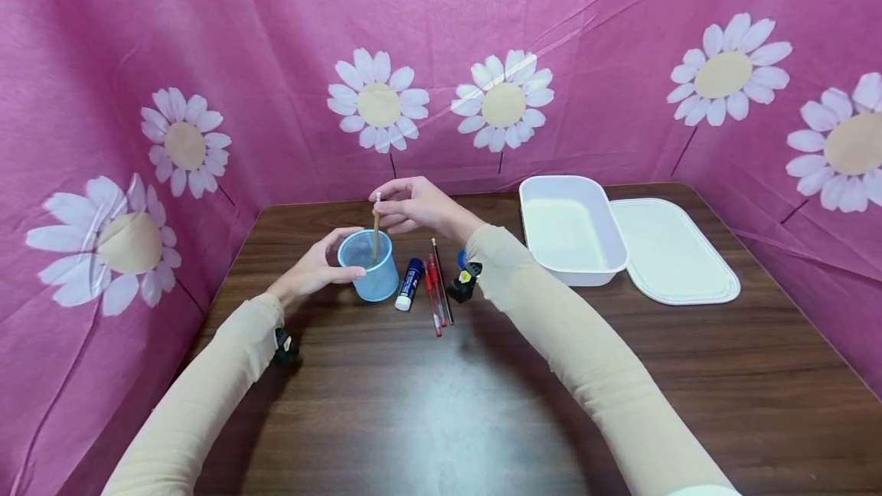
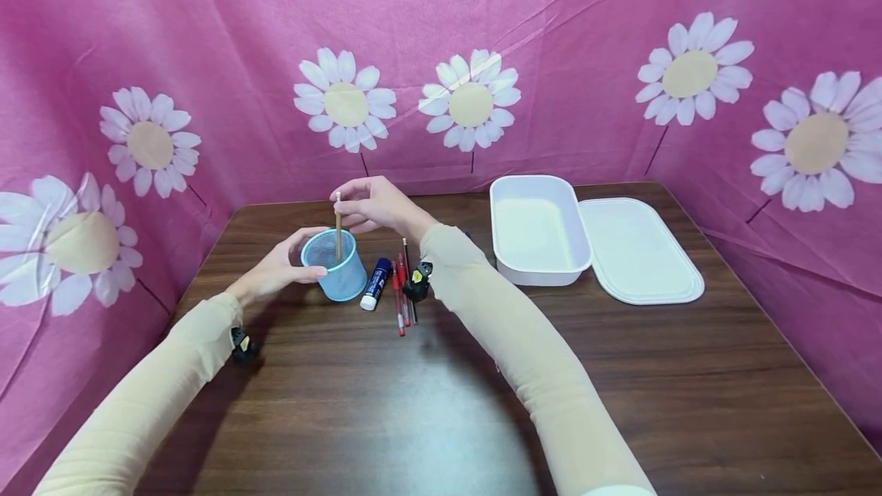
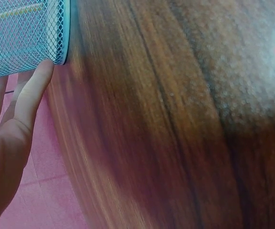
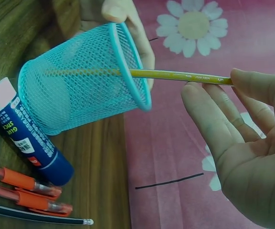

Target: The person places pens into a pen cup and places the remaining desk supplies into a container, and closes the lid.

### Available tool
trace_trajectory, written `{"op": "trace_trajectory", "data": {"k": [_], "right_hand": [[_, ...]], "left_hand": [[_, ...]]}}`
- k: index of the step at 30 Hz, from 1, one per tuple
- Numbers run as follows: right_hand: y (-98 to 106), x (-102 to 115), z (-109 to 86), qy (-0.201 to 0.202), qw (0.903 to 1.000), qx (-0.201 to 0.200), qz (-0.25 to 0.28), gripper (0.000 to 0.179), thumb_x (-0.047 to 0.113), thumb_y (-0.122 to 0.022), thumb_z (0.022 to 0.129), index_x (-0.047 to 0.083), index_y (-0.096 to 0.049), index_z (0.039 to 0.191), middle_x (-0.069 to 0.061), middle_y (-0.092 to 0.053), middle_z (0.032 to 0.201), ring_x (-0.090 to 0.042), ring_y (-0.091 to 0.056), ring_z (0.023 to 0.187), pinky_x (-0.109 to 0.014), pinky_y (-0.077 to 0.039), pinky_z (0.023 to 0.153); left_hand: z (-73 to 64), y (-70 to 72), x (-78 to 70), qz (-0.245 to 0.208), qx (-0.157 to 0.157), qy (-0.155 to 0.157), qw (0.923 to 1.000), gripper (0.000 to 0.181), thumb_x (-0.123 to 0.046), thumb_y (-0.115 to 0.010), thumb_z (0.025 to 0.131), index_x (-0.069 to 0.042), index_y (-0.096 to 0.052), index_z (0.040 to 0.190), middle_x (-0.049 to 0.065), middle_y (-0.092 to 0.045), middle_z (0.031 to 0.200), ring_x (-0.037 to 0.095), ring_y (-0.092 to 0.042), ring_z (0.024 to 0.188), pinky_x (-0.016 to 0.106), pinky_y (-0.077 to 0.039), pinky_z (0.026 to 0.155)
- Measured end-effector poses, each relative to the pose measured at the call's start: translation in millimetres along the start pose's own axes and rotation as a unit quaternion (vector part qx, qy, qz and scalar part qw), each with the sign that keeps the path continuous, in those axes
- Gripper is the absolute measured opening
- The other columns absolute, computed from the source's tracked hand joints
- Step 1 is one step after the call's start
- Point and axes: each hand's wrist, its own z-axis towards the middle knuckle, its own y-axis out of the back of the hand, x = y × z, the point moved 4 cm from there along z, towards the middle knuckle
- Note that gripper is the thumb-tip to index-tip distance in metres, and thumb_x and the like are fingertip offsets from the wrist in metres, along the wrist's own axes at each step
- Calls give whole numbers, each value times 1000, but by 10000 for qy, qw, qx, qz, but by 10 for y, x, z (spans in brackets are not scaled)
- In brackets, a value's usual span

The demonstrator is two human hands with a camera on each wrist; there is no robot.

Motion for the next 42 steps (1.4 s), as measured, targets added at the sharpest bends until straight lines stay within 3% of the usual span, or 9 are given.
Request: {"op": "trace_trajectory", "data": {"k": [7, 16, 22, 27, 34, 42], "right_hand": [[-67, -91, 52, -234, 9997, -41, -63, 27, 13, -67, 100, 4, -67, 125, -15, -72, 110, -33, -72, 99, -53, -55, 93], [-101, -231, 121, -459, 9985, -235, -177, 35, 9, -66, 100, 3, -60, 133, -17, -72, 111, -32, -72, 98, -41, -62, 80], [-90, -302, 131, -666, 9972, -304, -147, 43, 10, -64, 101, 2, -55, 142, -19, -72, 114, -32, -71, 104, -36, -62, 81], [-85, -308, 117, -736, 9969, -249, -91, 45, 8, -62, 102, 0, -52, 145, -24, -68, 122, -37, -67, 113, -34, -61, 81], [-70, -307, 104, -767, 9969, -183, -17, 44, 10, -62, 102, -2, -52, 143, -25, -67, 124, -39, -64, 116, -45, -57, 92], [35, -305, 58, -742, 9966, -256, 255, 42, 14, -59, 104, -1, -52, 142, -24, -66, 126, -38, -67, 112, -43, -60, 87]], "left_hand": [[11, -8, 3, 13, -23, -7, 10000, 76, -22, -84, 86, -21, -43, 150, 12, -57, 137, 27, -52, 125, 35, -46, 100], [23, -30, 1, 57, 38, -12, 10000, 75, -21, -84, 87, -22, -43, 150, 12, -54, 138, 30, -53, 123, 35, -52, 93], [21, -31, 0, 69, 42, -43, 10000, 75, -19, -83, 87, -22, -43, 150, 11, -53, 141, 30, -51, 126, 40, -47, 100], [14, -28, -17, 39, -5, -16, 10000, 76, -20, -85, 85, -22, -44, 149, 11, -54, 138, 29, -53, 122, 39, -50, 96], [-11, -25, -31, -24, -55, -1, 10000, 77, -22, -85, 85, -22, -44, 149, 12, -56, 135, 28, -54, 121, 35, -51, 93], [-19, -2, -11, -30, -102, -38, 9999, 77, -20, -85, 85, -19, -44, 150, 15, -57, 135, 31, -53, 123, 34, -48, 96]]}}
